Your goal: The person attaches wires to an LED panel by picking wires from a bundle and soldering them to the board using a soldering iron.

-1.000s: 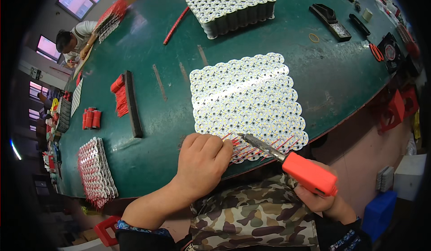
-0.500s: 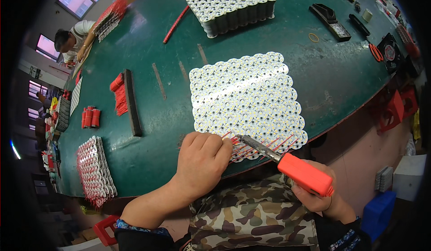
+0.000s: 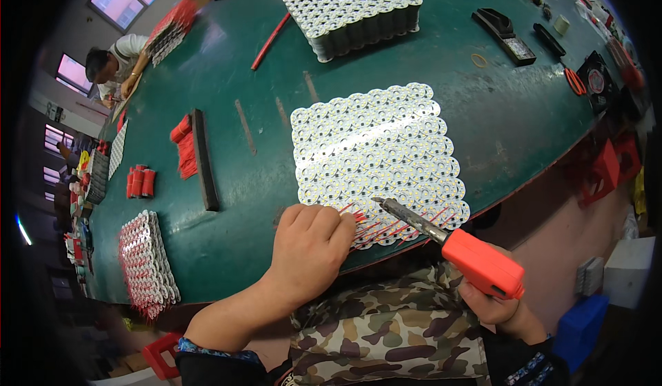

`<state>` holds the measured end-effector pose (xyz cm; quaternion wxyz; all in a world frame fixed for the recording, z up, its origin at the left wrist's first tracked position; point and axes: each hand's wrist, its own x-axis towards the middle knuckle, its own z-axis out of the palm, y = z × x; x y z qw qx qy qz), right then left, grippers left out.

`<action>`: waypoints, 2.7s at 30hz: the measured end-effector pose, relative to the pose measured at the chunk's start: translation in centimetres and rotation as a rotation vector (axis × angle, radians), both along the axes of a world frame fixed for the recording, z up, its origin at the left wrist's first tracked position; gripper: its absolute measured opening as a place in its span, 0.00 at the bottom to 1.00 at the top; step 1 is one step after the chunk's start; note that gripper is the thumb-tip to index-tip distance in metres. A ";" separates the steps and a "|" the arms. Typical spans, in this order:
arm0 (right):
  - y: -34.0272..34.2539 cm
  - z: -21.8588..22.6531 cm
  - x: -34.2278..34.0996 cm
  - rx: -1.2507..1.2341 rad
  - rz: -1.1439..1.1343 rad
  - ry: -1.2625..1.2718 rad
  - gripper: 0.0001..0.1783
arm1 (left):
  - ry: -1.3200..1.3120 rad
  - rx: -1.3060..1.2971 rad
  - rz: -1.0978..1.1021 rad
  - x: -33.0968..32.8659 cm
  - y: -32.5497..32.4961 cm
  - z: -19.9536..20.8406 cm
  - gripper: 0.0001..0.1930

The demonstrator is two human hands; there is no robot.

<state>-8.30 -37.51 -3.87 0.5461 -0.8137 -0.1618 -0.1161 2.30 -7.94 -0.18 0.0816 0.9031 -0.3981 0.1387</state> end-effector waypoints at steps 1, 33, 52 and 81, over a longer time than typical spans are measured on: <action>0.0 0.0 0.0 0.005 -0.005 -0.001 0.30 | 0.008 -0.014 0.013 0.0 0.0 -0.1 0.12; -0.7 -0.5 0.7 0.074 0.055 0.110 0.28 | 0.039 -0.044 -0.042 2.0 -2.0 0.2 0.09; -1.4 1.1 0.4 -0.116 0.018 0.085 0.23 | 0.030 -0.006 -0.032 1.9 -2.0 0.3 0.09; -1.7 -0.7 -0.9 -0.058 0.036 0.032 0.31 | 0.035 -0.105 -0.062 1.4 -2.5 -0.3 0.11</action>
